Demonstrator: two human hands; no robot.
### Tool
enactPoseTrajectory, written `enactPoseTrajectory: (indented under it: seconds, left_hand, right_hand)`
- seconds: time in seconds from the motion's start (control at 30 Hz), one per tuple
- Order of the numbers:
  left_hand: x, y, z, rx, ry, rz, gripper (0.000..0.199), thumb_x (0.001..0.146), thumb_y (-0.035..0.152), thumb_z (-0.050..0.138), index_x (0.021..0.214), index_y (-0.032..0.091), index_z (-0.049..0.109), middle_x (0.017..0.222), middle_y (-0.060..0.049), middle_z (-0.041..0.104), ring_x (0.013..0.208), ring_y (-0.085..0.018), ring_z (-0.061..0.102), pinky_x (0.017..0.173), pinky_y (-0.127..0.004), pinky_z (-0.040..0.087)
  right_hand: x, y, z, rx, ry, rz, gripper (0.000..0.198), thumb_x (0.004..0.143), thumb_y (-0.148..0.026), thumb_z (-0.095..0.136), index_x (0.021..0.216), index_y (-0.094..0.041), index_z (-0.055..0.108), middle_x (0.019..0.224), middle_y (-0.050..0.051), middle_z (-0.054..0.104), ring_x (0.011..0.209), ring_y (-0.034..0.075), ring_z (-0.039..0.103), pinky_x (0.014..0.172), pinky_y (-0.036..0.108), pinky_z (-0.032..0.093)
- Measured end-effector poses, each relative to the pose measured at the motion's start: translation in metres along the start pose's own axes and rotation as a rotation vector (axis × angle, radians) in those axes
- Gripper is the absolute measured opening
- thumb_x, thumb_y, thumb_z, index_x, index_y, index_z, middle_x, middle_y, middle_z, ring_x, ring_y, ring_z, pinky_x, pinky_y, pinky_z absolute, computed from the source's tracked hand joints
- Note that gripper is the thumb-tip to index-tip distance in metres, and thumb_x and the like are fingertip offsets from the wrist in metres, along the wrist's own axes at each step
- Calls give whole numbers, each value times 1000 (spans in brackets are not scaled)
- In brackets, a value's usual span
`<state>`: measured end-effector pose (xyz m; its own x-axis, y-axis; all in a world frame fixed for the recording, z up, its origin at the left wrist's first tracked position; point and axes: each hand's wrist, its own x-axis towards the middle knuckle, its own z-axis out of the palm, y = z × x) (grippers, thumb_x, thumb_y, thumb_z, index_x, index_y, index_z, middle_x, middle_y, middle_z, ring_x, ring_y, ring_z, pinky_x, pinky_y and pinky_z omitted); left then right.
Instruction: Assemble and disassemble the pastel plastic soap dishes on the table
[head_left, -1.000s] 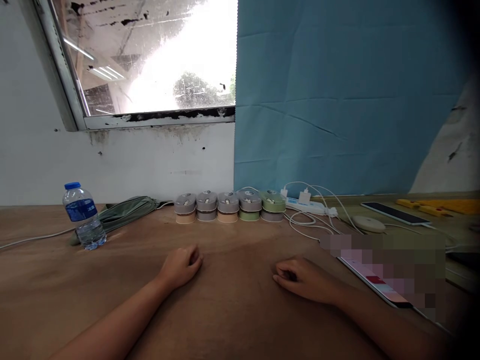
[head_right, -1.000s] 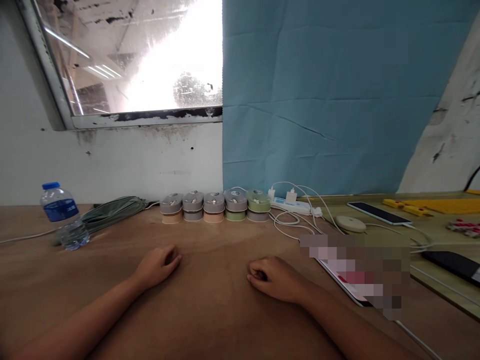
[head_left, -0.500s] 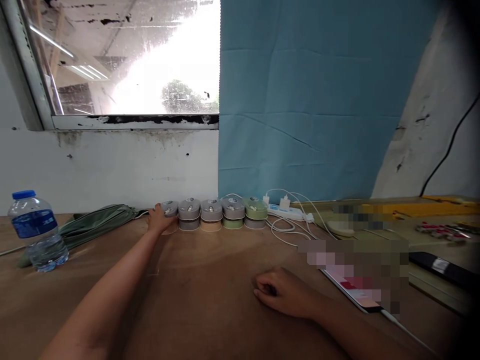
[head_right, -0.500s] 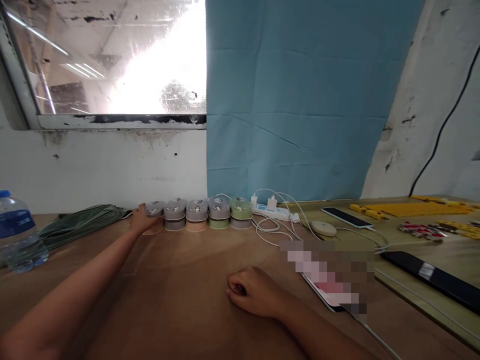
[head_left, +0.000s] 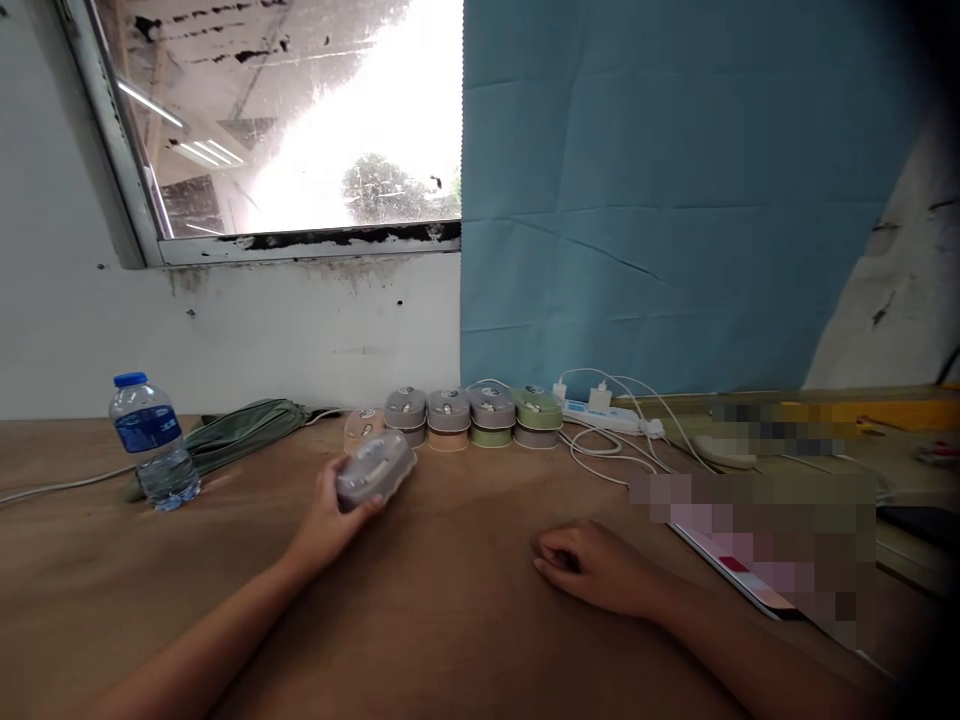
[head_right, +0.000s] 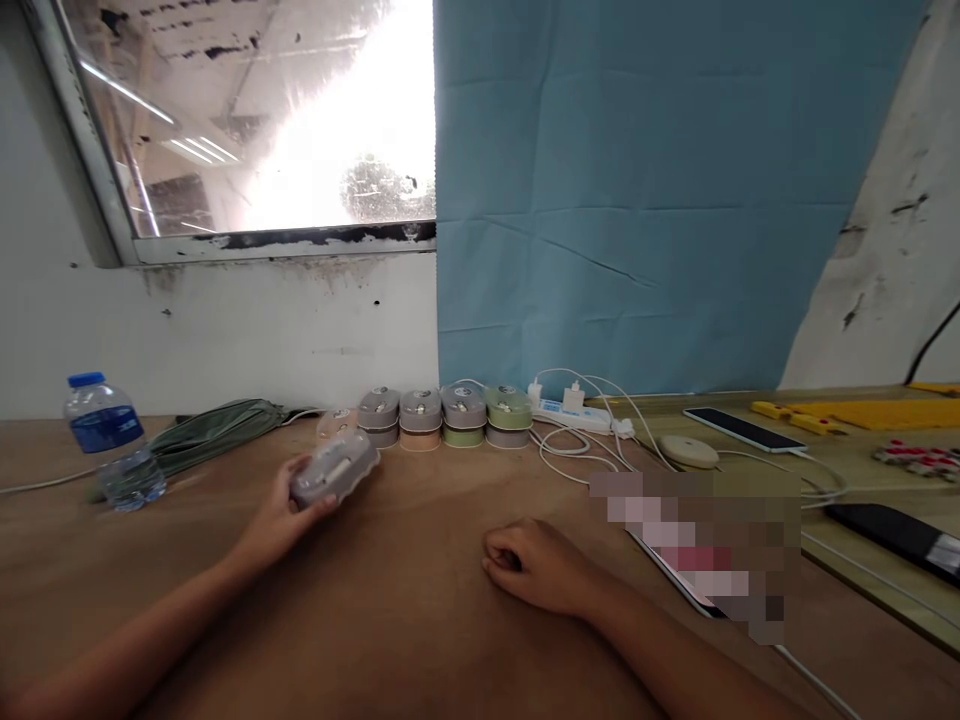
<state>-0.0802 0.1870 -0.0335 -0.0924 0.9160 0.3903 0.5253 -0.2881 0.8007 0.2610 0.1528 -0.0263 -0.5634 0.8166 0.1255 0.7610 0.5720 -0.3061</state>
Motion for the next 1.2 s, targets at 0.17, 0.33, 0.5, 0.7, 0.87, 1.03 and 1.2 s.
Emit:
enactPoseTrajectory:
  seconds: [0.17,0.33,0.5,0.7,0.87,1.03,1.2]
  left_hand:
    - [-43,26,6,54,-335,61,67,60,37,66,118,20,38,123,-10,42,116,-28,41,98,-41,32]
    - [-41,37,8,68,-423,-22,68,51,37,73,107,21,38,119,-10,39,113,-30,40,95,-42,34]
    - [-36,34,5,7,-501,-53,72,47,39,76,104,21,35,119,-10,39,112,-29,40,93,-40,34]
    - [-34,23,1,-184,-614,54,73,55,36,75,114,23,33,123,-9,39,114,-25,40,96,-36,32]
    - [-31,13,1,-384,-716,149,77,57,29,76,119,24,30,123,-8,40,112,-23,44,96,-36,34]
    - [-23,1,-1,-422,-636,148,98,50,27,80,126,25,18,131,-13,34,122,-25,35,103,-40,25]
    - [-12,-9,-14,-330,-665,102,104,51,28,79,129,24,10,130,-14,38,121,-25,37,103,-43,23]
  right_hand:
    - [1,1,5,-10,25,7,28,81,-26,42,56,-18,33,53,-5,40,50,9,38,49,21,25]
    - [1,-6,5,-61,83,-42,27,83,-25,41,57,-19,38,55,-3,46,52,11,42,52,23,30]
    - [-1,-29,10,-20,271,-185,9,77,-18,48,85,-19,51,87,6,57,82,19,52,76,32,43]
    - [20,-48,26,180,398,-224,65,70,-24,60,128,-23,31,134,11,30,125,27,30,101,42,30]
    - [68,-43,28,457,169,-339,88,61,-44,70,134,-22,26,134,13,34,121,29,36,99,44,32]
    - [97,-39,34,597,188,-442,69,55,-48,74,113,-19,50,119,11,50,111,27,47,95,39,37]
    - [99,-21,36,716,437,-197,62,65,-54,64,114,-21,45,117,11,52,107,26,51,92,40,40]
